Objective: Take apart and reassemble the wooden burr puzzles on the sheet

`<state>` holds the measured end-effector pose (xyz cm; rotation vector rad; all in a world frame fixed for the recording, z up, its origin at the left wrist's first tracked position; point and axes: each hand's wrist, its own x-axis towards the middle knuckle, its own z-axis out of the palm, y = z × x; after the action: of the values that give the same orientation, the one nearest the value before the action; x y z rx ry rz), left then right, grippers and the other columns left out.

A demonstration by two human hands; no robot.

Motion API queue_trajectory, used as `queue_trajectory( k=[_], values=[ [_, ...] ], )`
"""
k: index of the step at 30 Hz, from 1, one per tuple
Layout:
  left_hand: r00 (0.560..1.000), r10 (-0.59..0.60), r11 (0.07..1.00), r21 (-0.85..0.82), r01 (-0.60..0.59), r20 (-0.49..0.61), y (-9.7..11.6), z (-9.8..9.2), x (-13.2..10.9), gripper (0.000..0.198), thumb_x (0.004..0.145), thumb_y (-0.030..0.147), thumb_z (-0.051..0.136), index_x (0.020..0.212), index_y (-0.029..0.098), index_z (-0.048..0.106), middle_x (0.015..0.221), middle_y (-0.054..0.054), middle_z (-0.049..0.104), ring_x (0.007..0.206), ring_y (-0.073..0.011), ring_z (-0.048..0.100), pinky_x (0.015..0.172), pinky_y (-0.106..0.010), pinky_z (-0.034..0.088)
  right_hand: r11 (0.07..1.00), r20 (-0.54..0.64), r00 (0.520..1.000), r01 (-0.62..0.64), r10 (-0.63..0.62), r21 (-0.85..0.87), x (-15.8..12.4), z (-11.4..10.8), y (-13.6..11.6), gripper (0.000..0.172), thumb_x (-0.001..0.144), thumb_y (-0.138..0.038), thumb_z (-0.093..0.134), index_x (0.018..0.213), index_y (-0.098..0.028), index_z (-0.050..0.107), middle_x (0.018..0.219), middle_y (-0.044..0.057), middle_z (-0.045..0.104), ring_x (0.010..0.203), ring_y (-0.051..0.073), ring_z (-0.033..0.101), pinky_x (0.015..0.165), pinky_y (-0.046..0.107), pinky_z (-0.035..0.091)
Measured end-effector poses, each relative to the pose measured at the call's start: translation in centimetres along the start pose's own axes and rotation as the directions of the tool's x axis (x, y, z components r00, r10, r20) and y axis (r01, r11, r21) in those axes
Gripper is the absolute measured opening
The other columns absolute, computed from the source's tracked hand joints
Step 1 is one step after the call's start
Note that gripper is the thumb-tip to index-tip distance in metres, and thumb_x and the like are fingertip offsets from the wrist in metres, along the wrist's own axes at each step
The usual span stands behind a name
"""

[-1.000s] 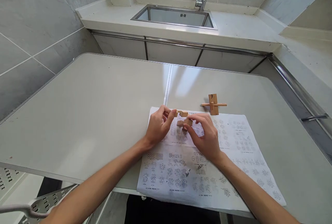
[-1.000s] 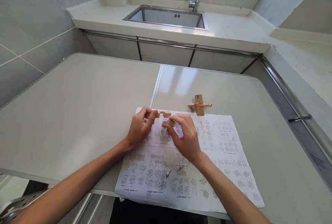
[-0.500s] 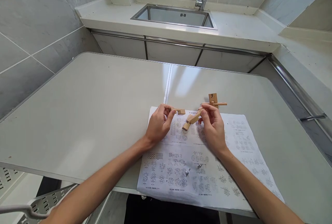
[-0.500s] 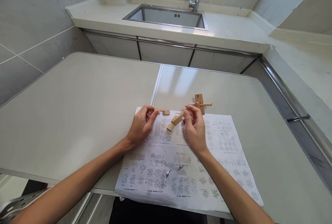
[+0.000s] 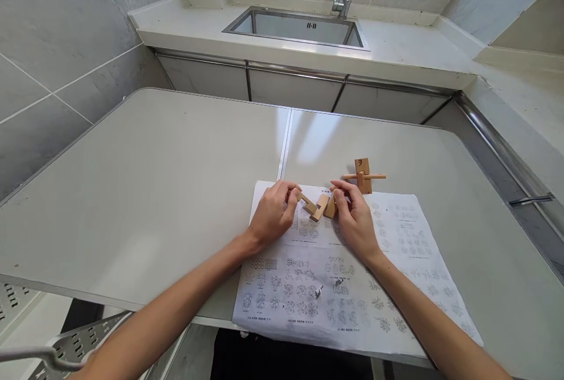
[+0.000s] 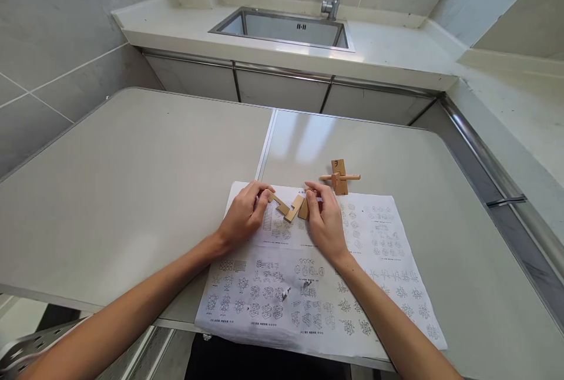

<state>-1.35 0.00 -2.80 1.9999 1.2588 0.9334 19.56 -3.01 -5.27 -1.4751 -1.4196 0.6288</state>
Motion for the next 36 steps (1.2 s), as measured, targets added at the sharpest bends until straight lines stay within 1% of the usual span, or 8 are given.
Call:
queue_trajectory(
  k=[2,4,9,15,17,21,26,36],
  values=[
    [1.000,0.025,0.999,0.022,-0.026,0.011,-0.1,0.1,0.0,0.025,0.108,0.029,0.039,0.100,0.021,0.061,0.103,-0.007,0.071,0.093,-0.0220,0.064,0.091,-0.038,0.048,1.000,0.011,1.000,0.025,-0.025,-0.016,0.0,0.1,0.1,0.035,0.107,-0.048,0.051,0.127,-0.024,0.066,0.122,0.011,0.071,0.112,0.027,0.067,0.099,0.047,0.054],
    [0.999,0.042,0.998,0.045,-0.043,0.022,-0.2,0.1,0.0,0.024,0.108,0.028,0.039,0.101,0.021,0.061,0.103,-0.007,0.071,0.094,-0.0223,0.065,0.092,-0.038,0.048,0.999,0.021,0.999,0.039,-0.038,-0.020,0.0,0.2,0.1,0.035,0.107,-0.047,0.052,0.127,-0.023,0.066,0.123,0.012,0.071,0.109,0.026,0.067,0.093,0.044,0.057],
    [0.996,0.074,0.992,0.103,-0.079,0.046,-0.5,0.3,-0.1,0.022,0.107,0.025,0.040,0.104,0.020,0.061,0.104,-0.007,0.072,0.097,-0.0232,0.065,0.093,-0.040,0.046,0.999,0.060,0.998,0.032,-0.030,-0.027,-0.1,0.2,-0.5,0.035,0.104,-0.046,0.057,0.127,-0.022,0.066,0.125,0.011,0.069,0.082,0.019,0.066,0.072,0.035,0.058],
    [0.993,0.098,0.982,0.156,-0.107,0.065,-0.7,0.5,-0.2,0.018,0.105,0.031,0.051,0.113,0.019,0.061,0.108,-0.010,0.071,0.100,-0.0255,0.066,0.094,-0.042,0.047,0.996,0.077,0.996,0.056,-0.051,-0.071,-0.2,0.3,-0.9,0.037,0.101,-0.046,0.062,0.128,-0.022,0.066,0.121,0.011,0.070,0.075,0.018,0.062,0.070,0.036,0.056],
    [0.991,0.114,0.979,0.164,-0.125,0.074,-0.8,0.5,-0.3,0.020,0.103,0.033,0.055,0.116,0.018,0.061,0.110,-0.010,0.070,0.102,-0.0262,0.066,0.094,-0.042,0.047,0.994,0.086,0.994,0.079,-0.072,-0.075,-0.3,0.4,-0.9,0.038,0.101,-0.046,0.062,0.131,-0.022,0.065,0.124,0.012,0.070,0.081,0.020,0.063,0.074,0.037,0.057],
    [0.987,0.134,0.973,0.175,-0.148,0.087,-0.9,0.5,-0.3,0.024,0.102,0.035,0.058,0.119,0.018,0.060,0.114,-0.011,0.069,0.105,-0.0272,0.066,0.094,-0.043,0.048,0.993,0.114,0.990,0.096,-0.088,-0.071,-0.4,0.5,-0.9,0.042,0.102,-0.047,0.061,0.135,-0.022,0.063,0.133,0.013,0.069,0.104,0.027,0.067,0.089,0.044,0.058],
    [0.982,0.161,0.965,0.192,-0.179,0.102,-1.2,0.5,-0.3,0.026,0.104,0.034,0.058,0.125,0.019,0.061,0.116,-0.010,0.068,0.108,-0.0271,0.064,0.095,-0.043,0.049,0.992,0.176,0.982,0.088,-0.072,-0.088,-0.5,0.5,-1.4,0.043,0.103,-0.048,0.058,0.138,-0.024,0.062,0.143,0.013,0.065,0.128,0.032,0.062,0.105,0.052,0.053],
    [0.978,0.171,0.961,0.197,-0.193,0.122,-1.3,0.5,-0.1,0.029,0.106,0.033,0.054,0.131,0.022,0.063,0.116,-0.009,0.068,0.111,-0.0274,0.064,0.099,-0.045,0.049,0.987,0.206,0.973,0.129,-0.106,-0.097,-0.7,0.6,-1.5,0.040,0.103,-0.047,0.057,0.137,-0.026,0.063,0.143,0.012,0.066,0.133,0.031,0.060,0.111,0.053,0.050]
  ],
)
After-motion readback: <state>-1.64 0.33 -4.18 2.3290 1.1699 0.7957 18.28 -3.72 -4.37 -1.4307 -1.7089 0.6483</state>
